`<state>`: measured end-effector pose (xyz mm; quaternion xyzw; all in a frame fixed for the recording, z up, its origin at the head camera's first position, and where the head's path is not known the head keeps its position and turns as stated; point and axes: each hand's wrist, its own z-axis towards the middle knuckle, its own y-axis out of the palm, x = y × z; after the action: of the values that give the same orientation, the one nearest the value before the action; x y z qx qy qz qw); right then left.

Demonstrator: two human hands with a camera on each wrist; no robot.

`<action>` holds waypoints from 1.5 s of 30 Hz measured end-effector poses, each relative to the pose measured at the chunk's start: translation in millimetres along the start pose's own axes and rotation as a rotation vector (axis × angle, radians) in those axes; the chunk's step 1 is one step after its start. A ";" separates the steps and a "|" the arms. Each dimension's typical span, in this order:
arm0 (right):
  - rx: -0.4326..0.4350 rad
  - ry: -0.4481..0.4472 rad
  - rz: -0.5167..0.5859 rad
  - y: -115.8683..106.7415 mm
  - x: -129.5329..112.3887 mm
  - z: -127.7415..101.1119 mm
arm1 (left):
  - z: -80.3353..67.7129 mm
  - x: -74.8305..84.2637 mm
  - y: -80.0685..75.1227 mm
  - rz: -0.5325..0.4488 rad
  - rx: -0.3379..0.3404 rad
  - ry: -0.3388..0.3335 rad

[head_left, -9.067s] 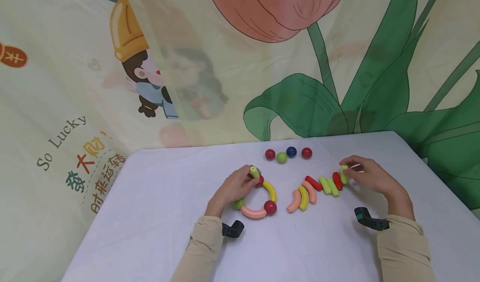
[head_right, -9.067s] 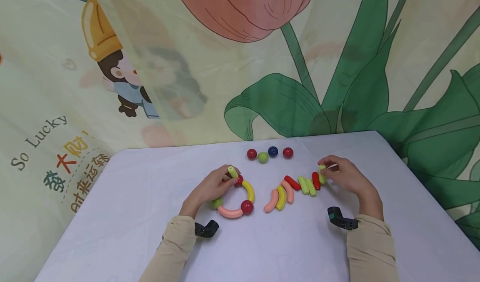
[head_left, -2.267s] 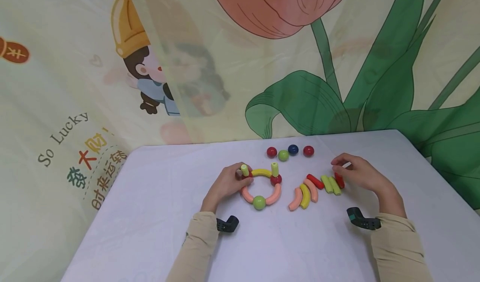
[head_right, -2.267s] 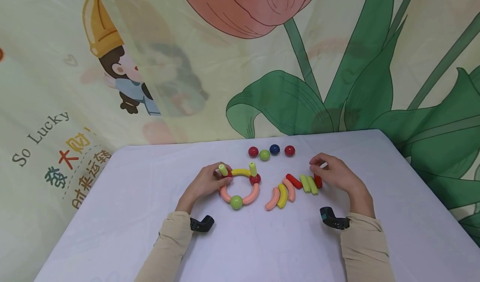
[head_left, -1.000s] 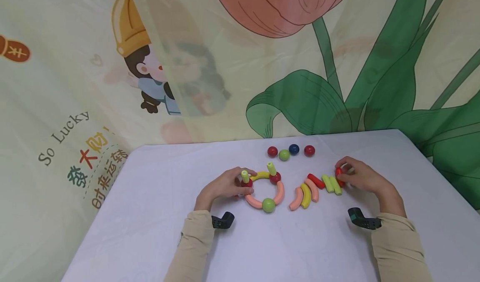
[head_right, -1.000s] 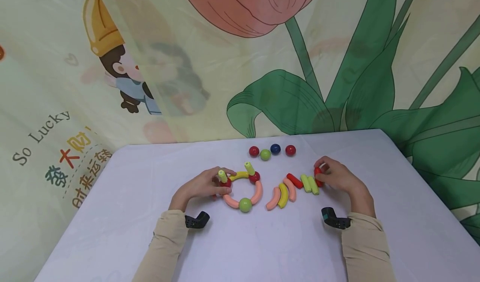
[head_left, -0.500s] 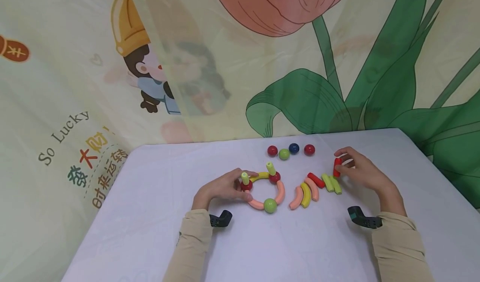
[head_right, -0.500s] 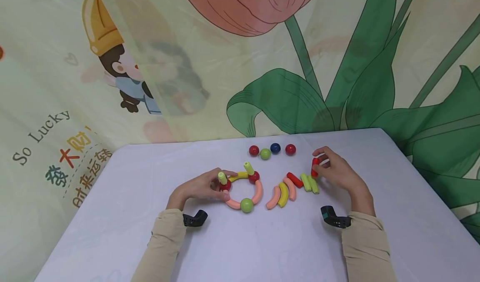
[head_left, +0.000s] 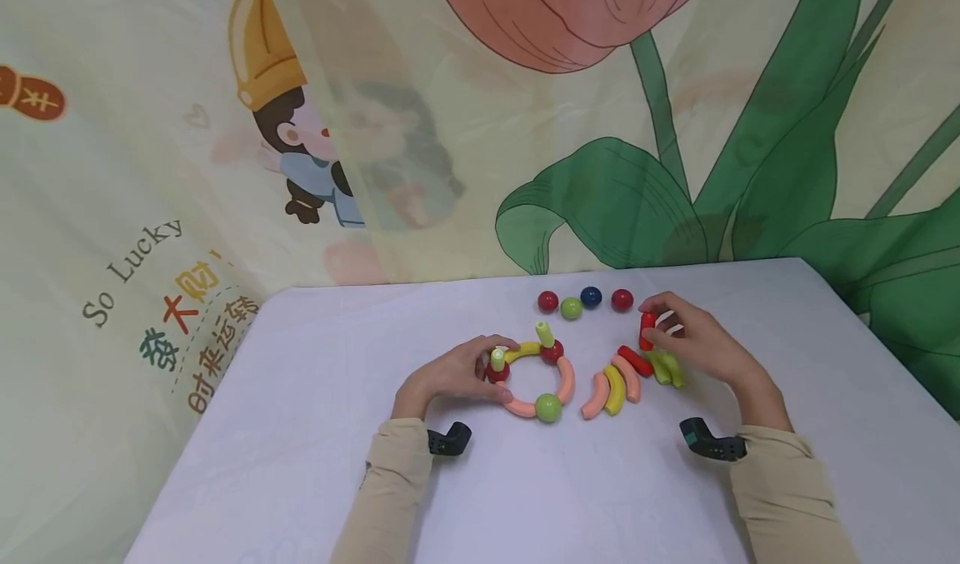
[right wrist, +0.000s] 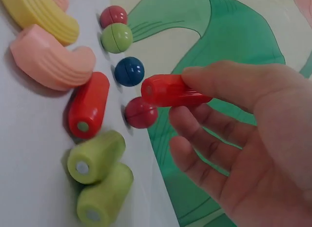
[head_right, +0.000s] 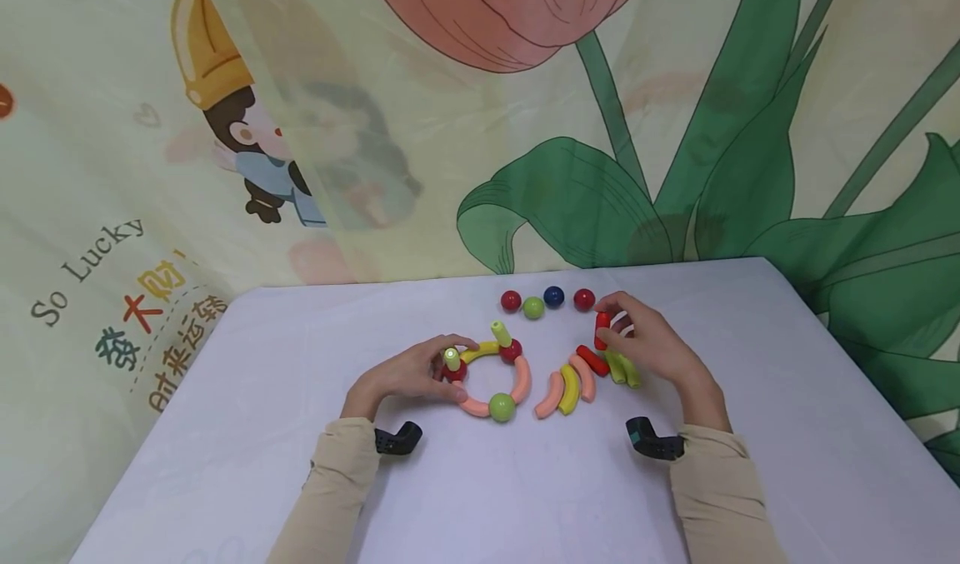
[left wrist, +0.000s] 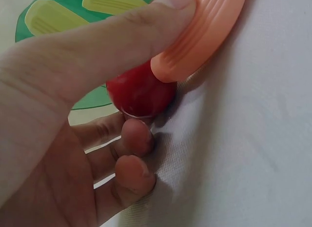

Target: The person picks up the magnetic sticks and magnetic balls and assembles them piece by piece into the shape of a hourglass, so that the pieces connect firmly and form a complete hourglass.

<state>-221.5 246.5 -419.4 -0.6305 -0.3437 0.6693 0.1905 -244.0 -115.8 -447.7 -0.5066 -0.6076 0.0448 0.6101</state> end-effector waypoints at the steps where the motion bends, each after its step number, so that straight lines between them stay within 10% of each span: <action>1: 0.002 -0.005 0.000 1.6 -1.3 0.6 | 0.2 0.1 0.3 0.003 0.001 0.002; 45: -0.096 -0.133 0.041 42.7 -33.7 10.6 | 1.8 20.1 12.8 0.134 0.080 -0.111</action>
<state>-219.8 191.4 -425.6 -0.6000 -0.3742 0.6963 0.1231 -233.1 -95.1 -442.8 -0.5179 -0.6030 0.1376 0.5910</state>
